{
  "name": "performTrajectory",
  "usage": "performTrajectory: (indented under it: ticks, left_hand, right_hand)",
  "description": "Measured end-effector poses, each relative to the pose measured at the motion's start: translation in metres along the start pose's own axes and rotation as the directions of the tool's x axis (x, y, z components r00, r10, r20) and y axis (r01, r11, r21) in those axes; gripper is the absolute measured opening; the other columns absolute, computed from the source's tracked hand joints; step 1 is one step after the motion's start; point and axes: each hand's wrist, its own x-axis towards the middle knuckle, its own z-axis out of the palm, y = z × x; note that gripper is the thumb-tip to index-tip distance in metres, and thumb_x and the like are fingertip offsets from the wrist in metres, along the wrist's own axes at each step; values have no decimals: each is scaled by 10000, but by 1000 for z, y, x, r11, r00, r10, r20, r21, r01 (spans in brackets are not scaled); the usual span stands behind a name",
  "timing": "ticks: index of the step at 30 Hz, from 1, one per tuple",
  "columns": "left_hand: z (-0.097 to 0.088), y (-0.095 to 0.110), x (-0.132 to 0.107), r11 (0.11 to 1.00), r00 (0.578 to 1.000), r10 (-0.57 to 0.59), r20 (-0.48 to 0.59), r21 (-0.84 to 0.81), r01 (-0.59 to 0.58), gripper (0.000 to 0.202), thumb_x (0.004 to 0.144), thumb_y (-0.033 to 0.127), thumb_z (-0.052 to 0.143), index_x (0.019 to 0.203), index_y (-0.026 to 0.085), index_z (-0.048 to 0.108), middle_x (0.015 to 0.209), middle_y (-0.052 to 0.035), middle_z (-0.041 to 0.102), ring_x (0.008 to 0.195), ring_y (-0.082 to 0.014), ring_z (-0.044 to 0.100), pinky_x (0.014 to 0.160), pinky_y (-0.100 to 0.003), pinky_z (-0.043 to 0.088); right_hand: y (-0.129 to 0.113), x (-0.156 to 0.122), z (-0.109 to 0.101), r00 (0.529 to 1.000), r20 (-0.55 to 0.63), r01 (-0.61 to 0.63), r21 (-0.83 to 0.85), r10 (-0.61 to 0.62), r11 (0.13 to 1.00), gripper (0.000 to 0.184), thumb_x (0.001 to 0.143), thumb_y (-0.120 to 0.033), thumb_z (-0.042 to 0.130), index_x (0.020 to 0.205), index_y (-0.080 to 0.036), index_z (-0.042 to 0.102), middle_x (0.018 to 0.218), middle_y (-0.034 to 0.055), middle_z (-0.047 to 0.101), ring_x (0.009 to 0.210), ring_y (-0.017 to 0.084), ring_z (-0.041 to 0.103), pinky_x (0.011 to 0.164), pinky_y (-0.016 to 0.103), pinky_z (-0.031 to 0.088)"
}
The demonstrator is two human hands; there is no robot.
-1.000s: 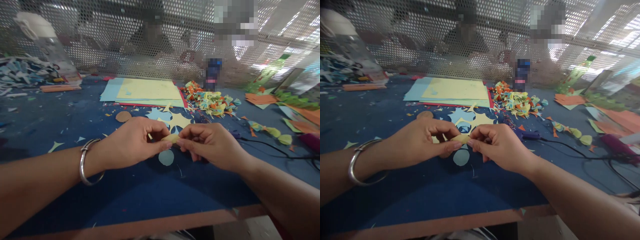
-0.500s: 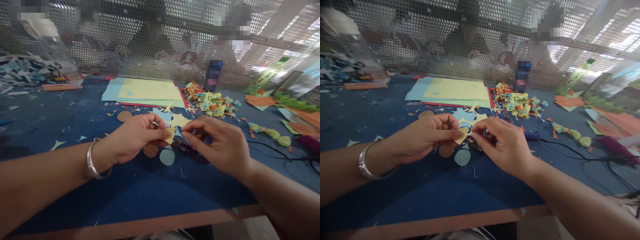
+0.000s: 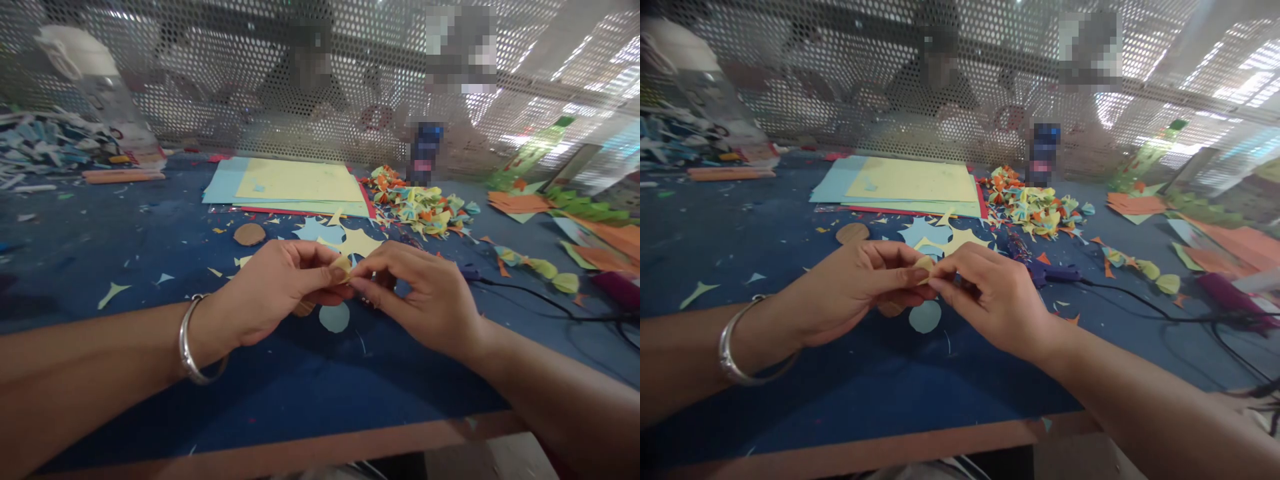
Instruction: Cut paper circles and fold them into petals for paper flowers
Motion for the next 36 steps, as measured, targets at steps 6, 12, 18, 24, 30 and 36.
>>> performTrajectory:
  ticks: [6,12,18,24,30,36]
  left_hand:
    - [1,-2,-2,999,998,20,61,49,-23,157,894,271,710,788,157,728,736,-20,785,692,-82,738,613,-118,498]
    - [1,-2,-5,992,996,50,76,114,-59,199,920,228,598,791,168,737,727,-15,775,682,-111,748,652,-168,558]
    - [-3,0,-6,919,984,126,130,359,-165,164,808,311,773,868,160,750,768,-35,781,749,-173,754,728,-240,597]
    - [-3,1,-7,891,981,147,127,413,-187,150,844,311,732,845,162,745,730,-27,770,700,-162,749,678,-224,597]
    - [1,4,-4,998,996,0,89,57,-6,218,886,268,657,733,132,731,735,-41,763,623,-124,733,625,-187,591]
    - [-2,5,1,997,995,-71,76,-13,72,265,901,293,647,712,125,726,687,-46,749,594,-102,713,579,-147,550]
  right_hand:
    - [-1,1,0,986,23,-165,83,164,983,70,946,-209,683,884,-176,687,810,-4,660,612,79,577,566,220,474]
    - [-1,-1,0,979,52,-199,103,195,974,69,946,-228,682,897,-180,690,816,-4,660,612,81,576,551,226,466]
    - [-1,0,1,977,57,-211,106,205,972,86,941,-228,690,875,-174,675,803,-9,649,601,77,571,549,223,466]
    - [-4,0,0,983,54,-180,109,175,978,95,948,-233,687,876,-173,673,791,-14,640,610,76,578,558,221,462]
    - [-3,0,-2,988,64,-144,92,138,985,55,951,-211,677,904,-183,669,803,-9,652,620,84,586,568,221,472]
    - [-2,-1,-2,998,62,-14,52,11,999,64,930,-143,687,957,-199,675,815,-3,665,665,103,605,616,231,491]
